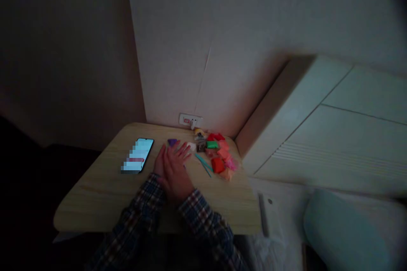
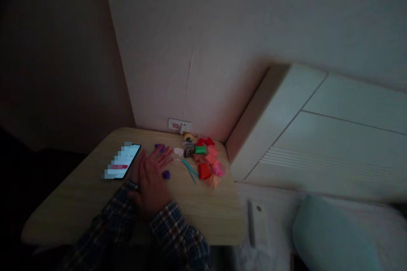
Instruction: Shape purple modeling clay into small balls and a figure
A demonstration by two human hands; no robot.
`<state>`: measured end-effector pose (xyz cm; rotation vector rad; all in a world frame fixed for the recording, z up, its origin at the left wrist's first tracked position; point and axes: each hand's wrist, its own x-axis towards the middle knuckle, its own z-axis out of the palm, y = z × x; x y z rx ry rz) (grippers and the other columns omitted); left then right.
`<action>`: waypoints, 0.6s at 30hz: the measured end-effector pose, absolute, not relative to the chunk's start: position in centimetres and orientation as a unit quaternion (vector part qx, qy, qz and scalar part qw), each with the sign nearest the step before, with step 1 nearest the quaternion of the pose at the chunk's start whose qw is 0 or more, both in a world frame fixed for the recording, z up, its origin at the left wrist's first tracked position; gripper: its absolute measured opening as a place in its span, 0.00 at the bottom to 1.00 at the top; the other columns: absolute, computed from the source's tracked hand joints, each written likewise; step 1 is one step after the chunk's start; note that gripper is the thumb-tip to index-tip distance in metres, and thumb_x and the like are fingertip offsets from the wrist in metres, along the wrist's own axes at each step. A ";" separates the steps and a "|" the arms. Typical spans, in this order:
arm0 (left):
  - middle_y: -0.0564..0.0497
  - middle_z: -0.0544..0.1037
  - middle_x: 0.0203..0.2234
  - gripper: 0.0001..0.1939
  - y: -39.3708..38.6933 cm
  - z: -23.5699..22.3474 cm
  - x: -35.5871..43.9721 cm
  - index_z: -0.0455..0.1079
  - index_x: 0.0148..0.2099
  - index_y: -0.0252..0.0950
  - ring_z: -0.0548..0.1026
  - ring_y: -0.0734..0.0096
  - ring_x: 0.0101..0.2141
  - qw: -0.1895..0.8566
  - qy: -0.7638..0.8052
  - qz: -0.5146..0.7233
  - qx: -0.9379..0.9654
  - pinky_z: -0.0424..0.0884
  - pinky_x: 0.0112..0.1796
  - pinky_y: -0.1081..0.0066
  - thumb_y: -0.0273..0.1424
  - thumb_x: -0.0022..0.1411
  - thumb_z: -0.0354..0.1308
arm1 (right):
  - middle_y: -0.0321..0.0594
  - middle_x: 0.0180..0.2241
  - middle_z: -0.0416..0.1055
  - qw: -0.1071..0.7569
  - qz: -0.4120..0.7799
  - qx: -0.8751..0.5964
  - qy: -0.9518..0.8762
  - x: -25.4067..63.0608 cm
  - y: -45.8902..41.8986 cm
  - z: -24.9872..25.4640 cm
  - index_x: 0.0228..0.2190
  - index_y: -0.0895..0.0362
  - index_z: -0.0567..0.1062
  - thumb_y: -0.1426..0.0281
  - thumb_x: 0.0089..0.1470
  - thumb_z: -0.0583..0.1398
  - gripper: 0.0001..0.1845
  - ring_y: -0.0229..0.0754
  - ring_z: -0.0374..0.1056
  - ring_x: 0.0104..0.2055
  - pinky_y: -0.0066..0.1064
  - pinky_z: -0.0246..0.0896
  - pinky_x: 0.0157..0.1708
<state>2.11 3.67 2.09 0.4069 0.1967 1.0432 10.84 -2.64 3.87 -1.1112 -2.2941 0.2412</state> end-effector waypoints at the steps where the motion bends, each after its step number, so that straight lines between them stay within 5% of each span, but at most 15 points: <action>1: 0.45 0.61 0.57 0.30 3.4 2.2 2.4 0.52 0.60 0.39 0.53 0.58 0.59 0.842 0.096 0.492 0.197 0.43 0.57 0.53 0.48 0.59 0.41 | 0.59 0.61 0.41 0.286 0.089 -0.423 -0.855 11.1 -2.5 4.0 0.58 0.72 0.48 0.64 0.53 0.54 0.38 0.52 0.34 0.63 0.48 0.41 0.59; 7: 0.45 0.60 0.57 0.29 2.2 3.6 3.0 0.52 0.59 0.38 0.57 0.59 0.57 0.805 0.162 0.539 0.185 0.50 0.55 0.53 0.47 0.61 0.36 | 0.56 0.60 0.46 0.269 0.078 -0.437 -0.855 13.0 -2.3 3.5 0.57 0.71 0.50 0.65 0.56 0.51 0.33 0.49 0.39 0.63 0.47 0.40 0.59; 18: 0.42 0.64 0.55 0.28 2.9 3.5 1.9 0.51 0.60 0.37 0.62 0.59 0.54 0.814 0.156 0.521 0.203 0.49 0.56 0.54 0.45 0.61 0.40 | 0.47 0.58 0.54 0.377 0.065 -0.377 -0.843 11.3 -3.7 3.6 0.56 0.64 0.56 0.69 0.57 0.51 0.27 0.44 0.45 0.61 0.42 0.42 0.59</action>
